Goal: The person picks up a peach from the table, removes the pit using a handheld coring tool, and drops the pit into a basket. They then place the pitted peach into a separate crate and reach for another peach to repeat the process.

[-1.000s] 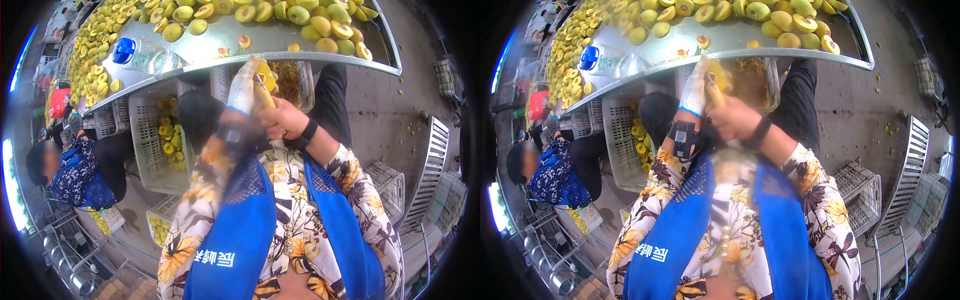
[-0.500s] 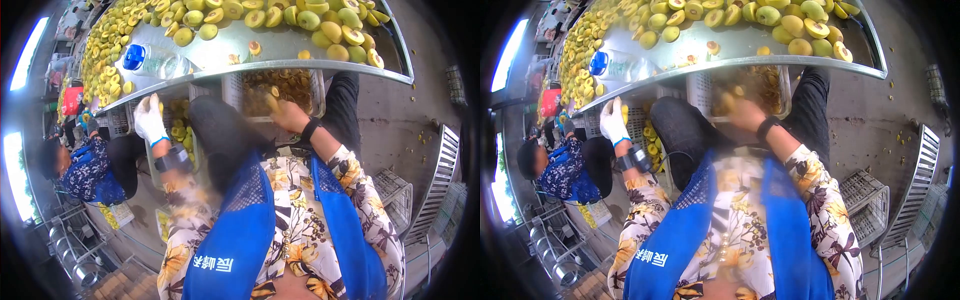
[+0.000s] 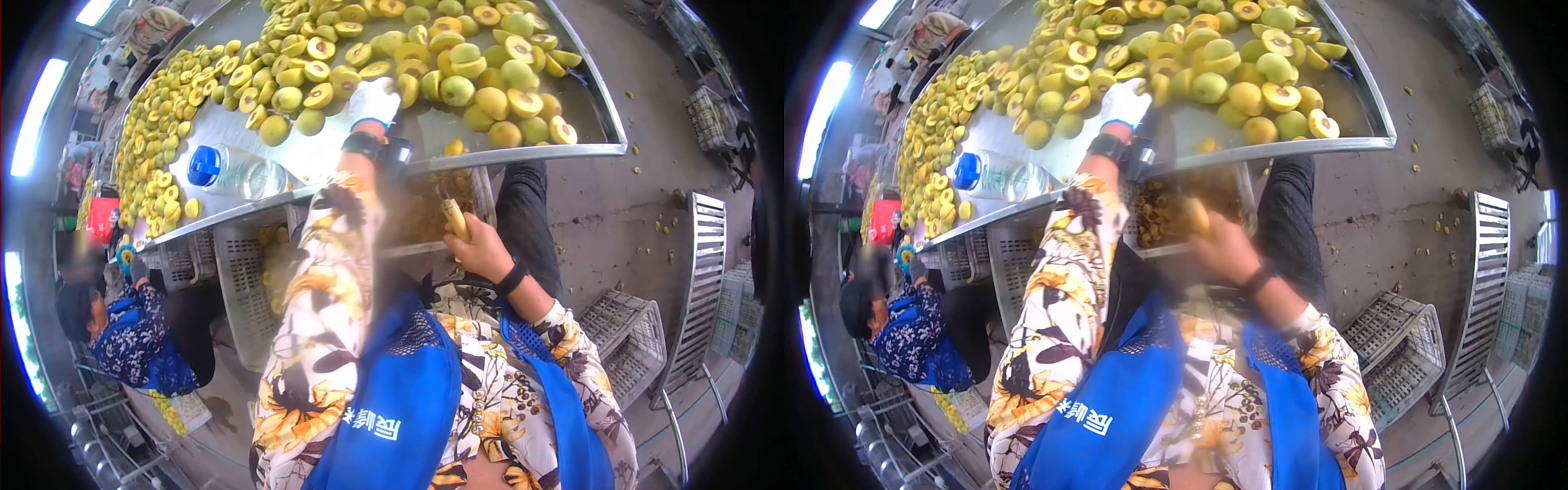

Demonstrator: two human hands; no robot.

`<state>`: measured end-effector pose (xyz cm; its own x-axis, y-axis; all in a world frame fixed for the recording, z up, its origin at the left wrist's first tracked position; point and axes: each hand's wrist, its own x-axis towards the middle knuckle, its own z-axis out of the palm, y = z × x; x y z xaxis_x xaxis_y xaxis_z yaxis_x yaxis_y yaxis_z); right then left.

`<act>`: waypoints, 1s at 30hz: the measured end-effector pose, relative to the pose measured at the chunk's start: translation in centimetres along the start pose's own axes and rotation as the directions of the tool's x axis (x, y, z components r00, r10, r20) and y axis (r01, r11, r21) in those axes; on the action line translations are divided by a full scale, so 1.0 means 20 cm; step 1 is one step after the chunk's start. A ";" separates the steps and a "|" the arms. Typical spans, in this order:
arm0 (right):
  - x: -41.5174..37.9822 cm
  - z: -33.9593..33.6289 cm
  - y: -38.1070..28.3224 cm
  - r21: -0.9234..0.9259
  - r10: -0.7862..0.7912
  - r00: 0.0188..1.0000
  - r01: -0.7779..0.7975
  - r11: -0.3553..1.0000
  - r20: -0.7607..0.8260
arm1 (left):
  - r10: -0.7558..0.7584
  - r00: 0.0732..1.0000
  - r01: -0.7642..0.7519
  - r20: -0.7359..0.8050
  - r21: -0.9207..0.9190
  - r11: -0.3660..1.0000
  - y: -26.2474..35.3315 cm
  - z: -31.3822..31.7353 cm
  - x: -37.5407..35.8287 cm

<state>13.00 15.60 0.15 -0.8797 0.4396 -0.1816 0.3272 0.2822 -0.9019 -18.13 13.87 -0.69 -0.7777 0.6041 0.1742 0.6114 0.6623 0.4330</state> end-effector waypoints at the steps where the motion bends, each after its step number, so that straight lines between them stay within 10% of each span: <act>1: -0.01 -0.02 0.00 0.017 0.016 1.000 -0.016 1.000 -0.008 | -0.002 1.000 0.002 0.004 -0.054 0.999 -0.01 -0.01 -0.03; 5: 0.11 -0.10 -0.15 0.426 0.087 0.996 -0.066 0.902 -0.029 | -0.178 0.920 0.364 0.349 -0.593 0.718 0.19 -0.35 -0.35; 7: 0.19 -0.08 -0.21 0.709 0.101 0.992 -0.120 0.695 0.069 | 0.146 0.964 0.089 0.223 -0.784 0.614 0.13 -0.38 -0.54; 12: 0.25 0.11 -0.26 0.813 0.009 0.988 -0.130 0.567 0.151 | 0.229 0.973 -0.153 0.012 -0.709 0.688 0.18 -0.41 -0.83; 15: 0.21 0.20 -0.27 0.810 0.118 0.987 -0.155 0.566 0.107 | -0.135 0.969 0.210 0.208 -0.978 0.002 0.24 -0.38 -0.93; 19: 0.19 0.41 -0.13 0.473 0.085 0.962 0.050 0.880 -0.261 | -0.294 0.920 0.180 0.259 -0.946 -0.271 0.29 -0.23 -1.00; 23: 0.09 0.26 -0.23 0.025 -0.041 0.999 0.041 0.999 -0.012 | -0.448 0.874 0.253 0.187 -0.963 0.092 0.14 -0.17 -0.97; 30: 0.02 0.22 -0.26 -0.141 -0.021 0.992 0.039 0.989 0.124 | -0.456 0.857 0.277 0.240 -0.961 0.014 0.22 -0.28 -0.96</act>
<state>9.42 10.54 2.92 -0.9224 0.3244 -0.2095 0.3382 0.4168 -0.8437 -1.33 2.83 2.85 -0.9100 0.3226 -0.2605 -0.3471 -0.2489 0.9042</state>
